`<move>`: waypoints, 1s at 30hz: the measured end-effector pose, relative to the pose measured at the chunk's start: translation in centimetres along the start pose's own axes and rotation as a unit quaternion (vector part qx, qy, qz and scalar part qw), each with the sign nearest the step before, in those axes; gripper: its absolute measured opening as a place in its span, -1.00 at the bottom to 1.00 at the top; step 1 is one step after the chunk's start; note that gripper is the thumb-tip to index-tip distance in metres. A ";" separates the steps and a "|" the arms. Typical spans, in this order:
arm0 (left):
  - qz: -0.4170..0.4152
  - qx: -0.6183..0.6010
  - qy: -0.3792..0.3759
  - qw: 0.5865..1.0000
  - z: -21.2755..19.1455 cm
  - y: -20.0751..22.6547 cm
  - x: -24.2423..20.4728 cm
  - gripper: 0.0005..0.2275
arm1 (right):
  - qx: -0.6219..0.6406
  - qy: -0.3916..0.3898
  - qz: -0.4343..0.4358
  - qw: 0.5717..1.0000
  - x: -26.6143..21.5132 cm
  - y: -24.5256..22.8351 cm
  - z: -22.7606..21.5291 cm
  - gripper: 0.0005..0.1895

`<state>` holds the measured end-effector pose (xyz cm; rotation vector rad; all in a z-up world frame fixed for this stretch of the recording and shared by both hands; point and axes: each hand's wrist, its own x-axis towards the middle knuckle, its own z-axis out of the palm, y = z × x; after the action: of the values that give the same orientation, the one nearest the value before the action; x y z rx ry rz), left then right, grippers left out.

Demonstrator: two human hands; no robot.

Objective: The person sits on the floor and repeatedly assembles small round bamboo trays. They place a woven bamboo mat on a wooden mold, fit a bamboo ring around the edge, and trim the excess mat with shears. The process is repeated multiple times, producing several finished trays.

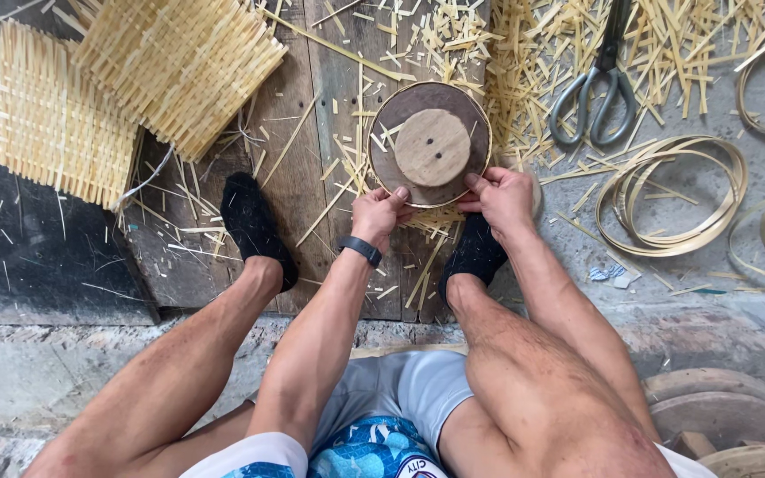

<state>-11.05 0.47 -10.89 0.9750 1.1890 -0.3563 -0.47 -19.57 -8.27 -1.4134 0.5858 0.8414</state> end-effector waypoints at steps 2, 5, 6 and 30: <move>-0.011 0.035 -0.017 0.999 0.0 1.9 -1.1 -0.89 | -0.033 -0.028 0.001 0.999 -0.3 -0.5 -0.2 -0.77; 0.053 0.215 -0.028 0.975 -1.5 7.8 -3.1 -0.88 | -0.193 0.015 -0.096 0.976 -1.0 -2.3 -0.4 -0.42; 0.084 0.295 -0.027 0.951 -1.7 9.6 -4.1 -0.86 | -0.262 0.044 -0.141 0.954 -1.4 -2.9 -0.5 -0.26; 0.090 0.647 -0.070 0.754 -7.5 13.6 3.0 -0.72 | 0.194 -0.209 -0.160 0.945 -4.6 -8.0 -2.5 -0.37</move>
<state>-5.09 14.80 -7.88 2.1861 0.5584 -1.1544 3.48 -22.45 0.02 -0.8988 0.1703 0.6885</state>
